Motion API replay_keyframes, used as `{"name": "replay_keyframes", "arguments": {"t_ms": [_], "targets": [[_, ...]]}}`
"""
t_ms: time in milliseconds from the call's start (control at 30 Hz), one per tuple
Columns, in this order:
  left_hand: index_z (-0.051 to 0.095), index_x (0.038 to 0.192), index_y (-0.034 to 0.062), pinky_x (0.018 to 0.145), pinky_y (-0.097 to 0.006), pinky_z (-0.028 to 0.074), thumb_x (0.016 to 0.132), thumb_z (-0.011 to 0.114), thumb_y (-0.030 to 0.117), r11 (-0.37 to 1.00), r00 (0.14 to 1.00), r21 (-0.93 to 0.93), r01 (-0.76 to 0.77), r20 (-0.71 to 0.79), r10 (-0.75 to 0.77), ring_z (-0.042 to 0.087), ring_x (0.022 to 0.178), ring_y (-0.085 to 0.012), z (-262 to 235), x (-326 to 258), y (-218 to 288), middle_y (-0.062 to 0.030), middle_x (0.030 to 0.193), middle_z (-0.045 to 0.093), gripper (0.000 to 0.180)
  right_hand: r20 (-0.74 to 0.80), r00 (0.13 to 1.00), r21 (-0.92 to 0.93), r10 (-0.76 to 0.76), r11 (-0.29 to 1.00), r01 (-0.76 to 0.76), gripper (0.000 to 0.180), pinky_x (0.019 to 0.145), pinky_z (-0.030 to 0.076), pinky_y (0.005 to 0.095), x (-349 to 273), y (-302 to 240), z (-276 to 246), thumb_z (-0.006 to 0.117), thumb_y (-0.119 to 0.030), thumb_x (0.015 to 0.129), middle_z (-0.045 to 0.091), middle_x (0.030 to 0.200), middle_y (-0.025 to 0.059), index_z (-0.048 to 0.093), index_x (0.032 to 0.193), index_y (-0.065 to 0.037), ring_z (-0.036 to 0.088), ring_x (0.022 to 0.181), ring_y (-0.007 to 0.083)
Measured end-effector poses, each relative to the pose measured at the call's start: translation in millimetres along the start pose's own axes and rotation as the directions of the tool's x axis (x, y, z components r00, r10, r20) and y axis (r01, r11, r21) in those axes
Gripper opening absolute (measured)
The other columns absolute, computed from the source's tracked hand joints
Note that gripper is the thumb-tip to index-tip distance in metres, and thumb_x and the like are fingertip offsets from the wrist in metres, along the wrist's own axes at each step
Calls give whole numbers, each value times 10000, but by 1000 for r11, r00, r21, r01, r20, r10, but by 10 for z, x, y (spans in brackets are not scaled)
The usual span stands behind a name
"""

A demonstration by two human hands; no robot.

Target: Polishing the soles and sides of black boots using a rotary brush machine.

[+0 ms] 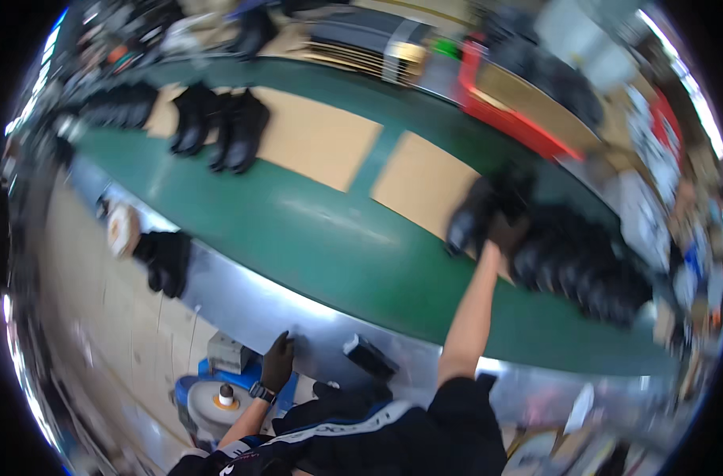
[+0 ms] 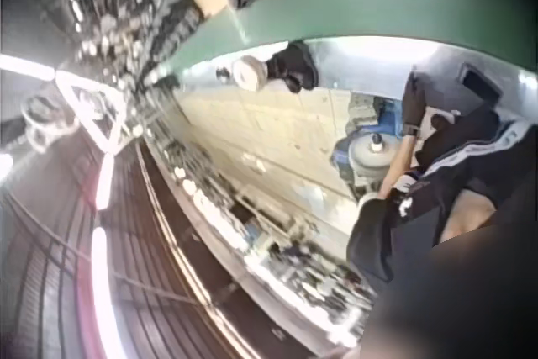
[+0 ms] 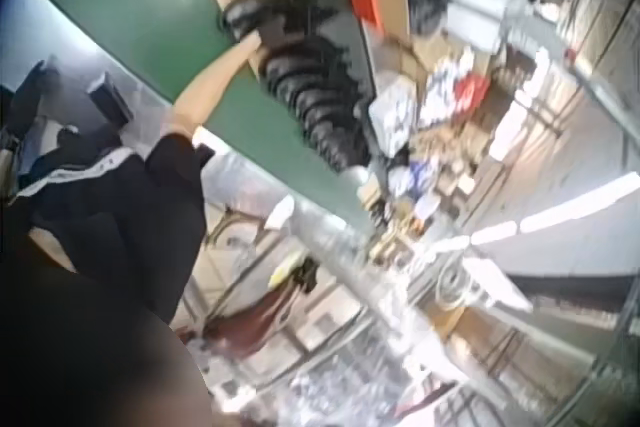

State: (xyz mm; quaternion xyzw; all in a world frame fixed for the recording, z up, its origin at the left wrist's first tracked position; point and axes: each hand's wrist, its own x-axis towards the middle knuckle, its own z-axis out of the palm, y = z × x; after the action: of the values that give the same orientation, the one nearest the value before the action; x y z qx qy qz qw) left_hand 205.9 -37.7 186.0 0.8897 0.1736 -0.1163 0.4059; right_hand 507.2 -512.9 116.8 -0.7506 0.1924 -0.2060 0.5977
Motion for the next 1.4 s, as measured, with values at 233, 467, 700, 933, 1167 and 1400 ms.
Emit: {"name": "replay_keyframes", "arguments": {"t_ms": [233, 467, 700, 933, 1167, 1400], "targets": [[500, 1173, 65, 577, -348, 457, 856, 483, 245, 881, 876, -33, 473, -91, -474, 616, 647, -262, 3, -756, -65, -154, 762, 623, 365, 224, 944, 205, -242, 959, 197, 445, 835, 427, 315, -1030, -1048, 3045, 639, -89, 759, 513, 1129, 82, 476, 1173, -65, 518, 958, 194], [479, 1194, 59, 660, -338, 481, 853, 502, 237, 832, 828, -135, 539, -99, -552, 627, 748, -268, 181, -1155, 247, -158, 874, 631, 385, 862, 439, -219, -252, 597, 772, 476, 852, 436, 399, -563, -1984, 5027, 604, -227, 710, 470, 1178, 145, 476, 1141, -71, 508, 1033, 326], [475, 1198, 44, 753, -343, 476, 842, 527, 242, 907, 874, -157, 391, -245, -420, 609, 871, -281, 287, -981, -58, -159, 978, 617, 411, 721, 404, -11, -563, 574, 819, 162, 661, 465, 390, -1033, -2044, 4476, 553, -207, 793, 562, 909, 132, 553, 851, -56, 582, 815, 316], [-63, 1391, 169, 951, -417, 364, 888, 469, 162, 310, 841, -831, -462, -521, -143, 389, 1186, -294, -193, 238, 423, -125, 1380, 247, 732, 607, 654, 270, -452, 891, 365, 131, 584, 429, 243, -2037, -3038, 2378, 664, -102, 735, 585, 659, 62, 591, 770, 1, 546, 603, 121], [148, 1365, 258, 845, -477, 450, 805, 478, 302, -235, 735, -707, -666, -676, -50, 499, 1020, -392, -785, -334, 1035, -236, 1139, 443, 651, 617, 678, 135, -399, 903, 408, 353, 709, 409, 249, -3286, -3481, 876, 704, -54, 683, 554, 893, 88, 543, 987, 28, 532, 775, 138], [520, 1022, 44, 772, -323, 471, 845, 478, 290, -720, 939, -609, -332, -143, -312, 578, 833, -229, -218, -1096, 463, -115, 914, 592, 306, 908, 391, -194, 150, 978, 74, 832, 976, 322, 338, -3464, -3141, 37, 716, -65, 570, 432, 1255, 124, 312, 1294, 11, 418, 1148, 234]]}}
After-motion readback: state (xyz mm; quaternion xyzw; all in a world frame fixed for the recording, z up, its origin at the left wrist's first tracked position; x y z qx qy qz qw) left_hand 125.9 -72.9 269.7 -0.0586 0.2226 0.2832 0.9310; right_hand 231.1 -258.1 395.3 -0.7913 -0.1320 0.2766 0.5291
